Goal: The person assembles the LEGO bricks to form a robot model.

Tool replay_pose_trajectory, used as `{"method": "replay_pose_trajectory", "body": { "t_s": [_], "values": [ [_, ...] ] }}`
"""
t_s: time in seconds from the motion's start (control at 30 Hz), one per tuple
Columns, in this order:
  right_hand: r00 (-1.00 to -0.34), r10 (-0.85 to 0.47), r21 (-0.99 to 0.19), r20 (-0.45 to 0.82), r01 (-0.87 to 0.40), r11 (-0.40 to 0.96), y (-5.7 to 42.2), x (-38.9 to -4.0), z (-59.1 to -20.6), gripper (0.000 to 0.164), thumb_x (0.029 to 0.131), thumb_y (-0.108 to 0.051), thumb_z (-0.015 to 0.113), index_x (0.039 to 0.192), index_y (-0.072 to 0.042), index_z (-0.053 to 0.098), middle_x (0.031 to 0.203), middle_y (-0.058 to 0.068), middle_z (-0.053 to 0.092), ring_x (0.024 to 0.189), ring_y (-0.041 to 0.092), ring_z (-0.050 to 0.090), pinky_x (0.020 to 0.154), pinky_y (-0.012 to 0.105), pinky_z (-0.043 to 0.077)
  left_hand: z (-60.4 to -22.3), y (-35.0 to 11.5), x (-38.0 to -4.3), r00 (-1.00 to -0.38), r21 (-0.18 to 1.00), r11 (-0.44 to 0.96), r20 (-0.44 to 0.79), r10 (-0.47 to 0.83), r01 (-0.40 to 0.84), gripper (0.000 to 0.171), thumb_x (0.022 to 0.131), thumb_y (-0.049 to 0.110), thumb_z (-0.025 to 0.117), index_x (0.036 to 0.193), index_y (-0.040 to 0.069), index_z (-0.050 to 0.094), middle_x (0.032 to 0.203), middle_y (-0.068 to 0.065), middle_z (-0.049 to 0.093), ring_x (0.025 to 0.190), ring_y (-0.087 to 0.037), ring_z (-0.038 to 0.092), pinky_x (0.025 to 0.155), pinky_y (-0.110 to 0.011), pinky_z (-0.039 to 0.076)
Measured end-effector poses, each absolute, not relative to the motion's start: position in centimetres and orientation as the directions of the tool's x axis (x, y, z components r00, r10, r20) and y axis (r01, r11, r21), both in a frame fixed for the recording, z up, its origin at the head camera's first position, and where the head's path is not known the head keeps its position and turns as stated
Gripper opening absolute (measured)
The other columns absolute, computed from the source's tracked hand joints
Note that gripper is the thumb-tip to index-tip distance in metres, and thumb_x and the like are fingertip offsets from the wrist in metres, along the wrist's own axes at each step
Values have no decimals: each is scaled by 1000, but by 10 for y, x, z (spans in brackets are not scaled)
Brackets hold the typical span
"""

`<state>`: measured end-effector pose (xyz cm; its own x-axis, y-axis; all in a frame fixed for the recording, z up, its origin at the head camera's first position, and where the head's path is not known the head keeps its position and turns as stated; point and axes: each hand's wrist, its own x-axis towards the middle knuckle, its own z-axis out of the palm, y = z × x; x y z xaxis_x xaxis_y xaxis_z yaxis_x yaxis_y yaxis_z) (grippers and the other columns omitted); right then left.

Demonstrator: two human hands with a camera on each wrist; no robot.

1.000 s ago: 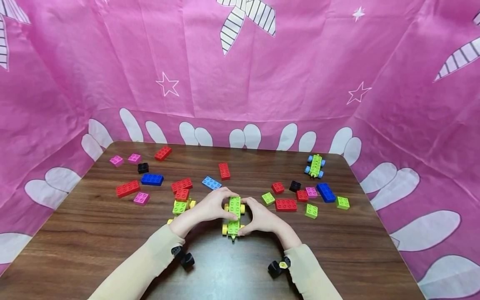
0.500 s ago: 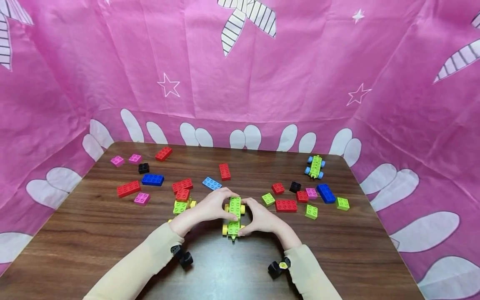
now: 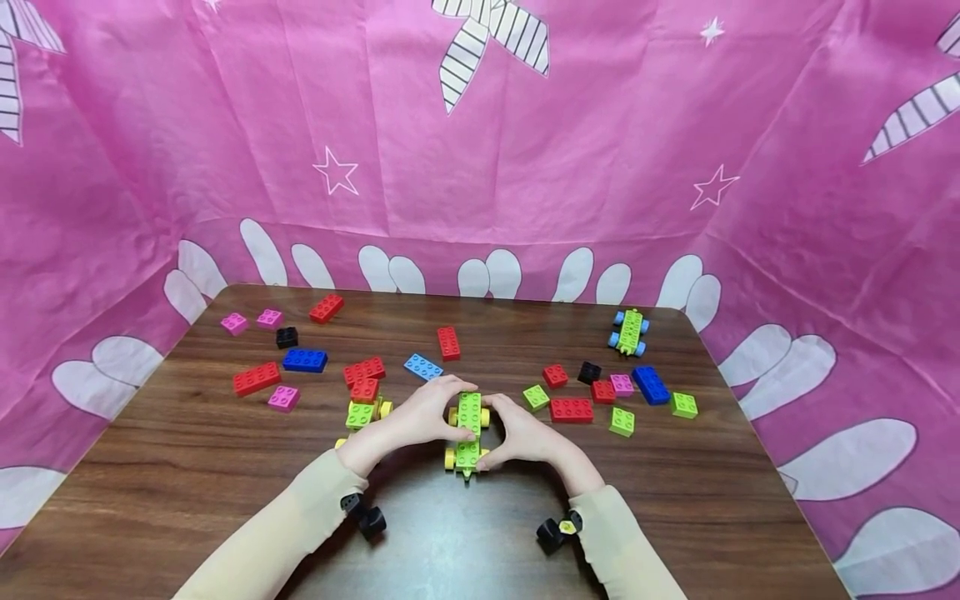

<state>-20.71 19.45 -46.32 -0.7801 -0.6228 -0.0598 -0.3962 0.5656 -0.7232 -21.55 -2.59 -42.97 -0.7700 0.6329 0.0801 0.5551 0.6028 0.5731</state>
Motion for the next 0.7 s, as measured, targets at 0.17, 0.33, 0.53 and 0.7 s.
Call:
{"method": "replay_pose_trajectory", "body": {
  "t_s": [0.17, 0.33, 0.53, 0.7],
  "values": [
    [-770, -635, -722, -60, -406, 560, 196, -206, -456, 95, 68, -42, 85, 141, -3, 38, 139, 12, 45, 130, 28, 45, 108, 52, 35, -429, -28, -215, -768, 604, 581, 84, 634, 545, 76, 77, 38, 80, 137, 2, 50, 131, -13, 55, 123, -27, 50, 104, -43, 42],
    [-777, -626, -759, -66, -368, 537, 203, -206, -449, 90, 73, -35, 83, 143, -4, 35, 142, 14, 44, 132, 31, 43, 109, 54, 34, -430, -30, -217, -766, 646, 550, 85, 637, 529, 77, 77, 37, 81, 138, 2, 48, 133, -11, 54, 123, -25, 50, 104, -44, 42],
    [-799, -601, -789, -30, -350, 505, 213, -207, -444, 82, 77, -29, 81, 142, -4, 38, 142, 11, 48, 132, 29, 45, 108, 53, 35, -430, -30, -215, -787, 697, 513, 121, 604, 501, 71, 80, 33, 78, 136, 1, 50, 130, -12, 57, 120, -27, 53, 102, -46, 43],
    [-814, -580, -797, 40, -376, 473, 222, -210, -440, 62, 84, -23, 75, 136, -2, 48, 134, 14, 56, 124, 32, 53, 100, 55, 43, -429, -31, -214, -796, 707, 514, 116, 594, 486, 68, 81, 33, 77, 136, 3, 51, 130, -10, 57, 119, -26, 54, 101, -45, 44]
  ]
}}
